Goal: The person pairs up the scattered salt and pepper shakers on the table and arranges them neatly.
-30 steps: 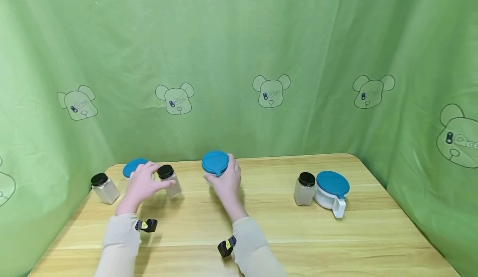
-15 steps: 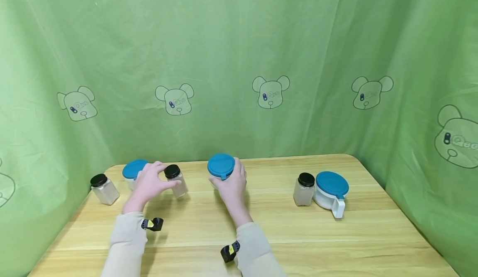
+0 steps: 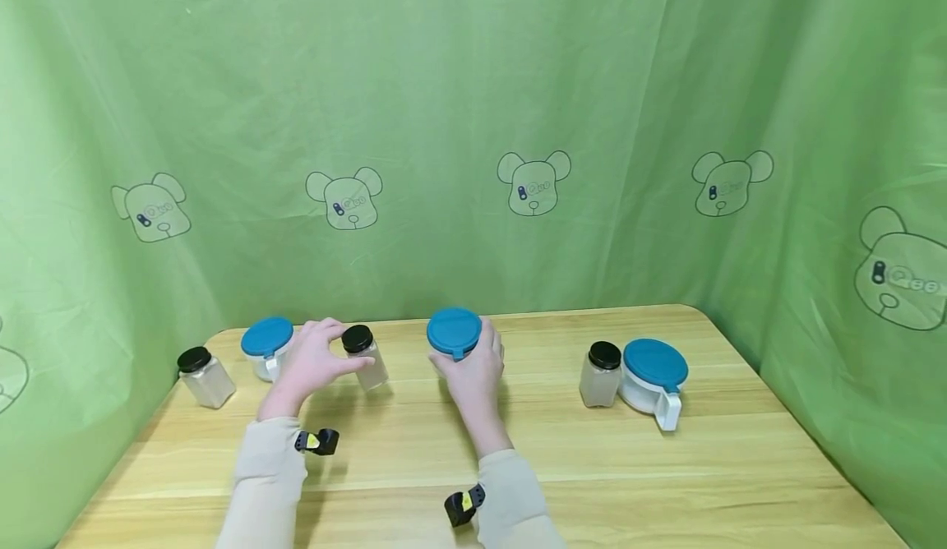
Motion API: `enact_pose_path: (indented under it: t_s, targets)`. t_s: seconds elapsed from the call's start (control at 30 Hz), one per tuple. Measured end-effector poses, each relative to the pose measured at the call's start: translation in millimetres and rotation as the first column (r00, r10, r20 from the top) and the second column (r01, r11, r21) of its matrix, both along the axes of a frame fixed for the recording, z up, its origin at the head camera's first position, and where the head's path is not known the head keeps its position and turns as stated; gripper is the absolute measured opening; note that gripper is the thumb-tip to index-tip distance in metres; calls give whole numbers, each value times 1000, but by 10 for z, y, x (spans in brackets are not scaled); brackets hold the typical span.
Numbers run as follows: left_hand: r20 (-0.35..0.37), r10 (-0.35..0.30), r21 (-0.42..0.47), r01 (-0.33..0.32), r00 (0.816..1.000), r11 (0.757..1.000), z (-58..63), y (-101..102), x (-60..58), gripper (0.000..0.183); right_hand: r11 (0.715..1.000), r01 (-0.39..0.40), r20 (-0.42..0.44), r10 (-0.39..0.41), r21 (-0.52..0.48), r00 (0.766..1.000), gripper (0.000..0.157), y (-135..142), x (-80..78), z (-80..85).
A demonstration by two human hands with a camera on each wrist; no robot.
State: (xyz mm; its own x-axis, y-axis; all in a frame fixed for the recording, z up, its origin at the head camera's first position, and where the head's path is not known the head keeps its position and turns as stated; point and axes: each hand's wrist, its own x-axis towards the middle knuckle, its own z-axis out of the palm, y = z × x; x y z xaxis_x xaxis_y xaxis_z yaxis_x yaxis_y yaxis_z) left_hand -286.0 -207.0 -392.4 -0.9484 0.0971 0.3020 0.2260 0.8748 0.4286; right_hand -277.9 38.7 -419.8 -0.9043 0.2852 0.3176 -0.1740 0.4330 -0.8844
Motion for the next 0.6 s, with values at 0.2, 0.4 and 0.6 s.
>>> enact_pose_path:
  t_s: [0.2,0.4,0.6]
  targets:
    - [-6,-17,15,17,1000,1000,20,112,-16,63,1000,21,-11,-21,6,1000,92,82,10,4]
    - [2,-35,23,35,999,999,28,223,-41,62,1000,30,-10,-30,2,999,93,159,45,6]
    - [-6,-57,55,57,998,997,37,321,-67,59,999,43,-18,-43,-3,999,89,243,74,9]
